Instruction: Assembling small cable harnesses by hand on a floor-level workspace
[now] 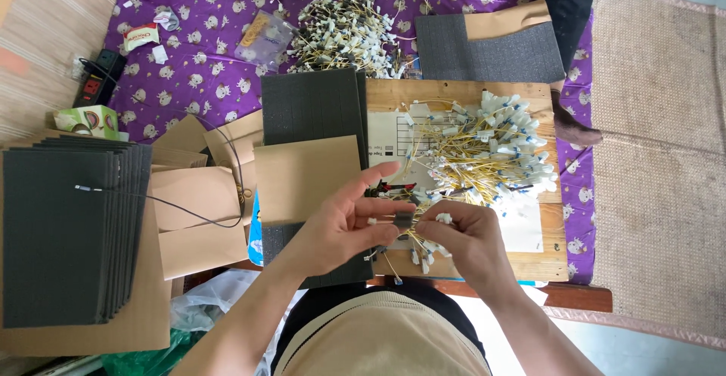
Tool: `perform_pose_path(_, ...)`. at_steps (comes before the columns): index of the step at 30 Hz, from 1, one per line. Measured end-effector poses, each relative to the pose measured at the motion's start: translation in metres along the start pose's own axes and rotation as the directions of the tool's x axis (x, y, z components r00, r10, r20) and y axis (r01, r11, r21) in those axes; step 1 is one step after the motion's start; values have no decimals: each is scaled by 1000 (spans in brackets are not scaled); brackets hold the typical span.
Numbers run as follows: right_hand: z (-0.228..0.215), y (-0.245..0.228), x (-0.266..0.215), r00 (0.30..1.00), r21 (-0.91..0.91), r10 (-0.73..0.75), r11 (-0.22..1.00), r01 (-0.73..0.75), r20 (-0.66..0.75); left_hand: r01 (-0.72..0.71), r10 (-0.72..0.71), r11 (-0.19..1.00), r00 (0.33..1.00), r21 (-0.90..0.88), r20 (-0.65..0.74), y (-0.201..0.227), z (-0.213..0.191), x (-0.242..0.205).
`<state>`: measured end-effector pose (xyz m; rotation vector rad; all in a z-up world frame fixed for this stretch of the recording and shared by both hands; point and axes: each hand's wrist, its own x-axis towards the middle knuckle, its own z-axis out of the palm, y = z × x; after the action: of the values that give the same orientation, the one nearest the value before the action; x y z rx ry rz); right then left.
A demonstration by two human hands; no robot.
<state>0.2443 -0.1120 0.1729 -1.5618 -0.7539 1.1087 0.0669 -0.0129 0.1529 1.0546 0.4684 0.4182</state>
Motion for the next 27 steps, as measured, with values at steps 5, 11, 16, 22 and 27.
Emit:
perform_pose_path(5, 3, 5, 5, 990, 174, 139, 976, -134, -16, -56, 63, 989, 997, 137, -49, 6, 14, -6)
perform_pose_path(11, -3, 20, 5, 975, 312, 216, 924, -220, 48, -190, 231, 933, 968, 306, -102, -1, 25, -10)
perform_pose_path(16, -7, 0, 3, 968, 194, 223, 950, -243, 119, -300, 406, 820, 905, 487, -126, -25, 21, -1)
perform_pose_path(22, -39, -8, 8, 971, -159, 220, 966, -203, 97, -149, 287, 906, 905, 397, -313, -99, -2, 22)
perform_pose_path(27, -35, 0, 9, 957, -279, 266, 933, -227, 113, -192, 377, 511, 926, 838, -18, -106, -7, 31)
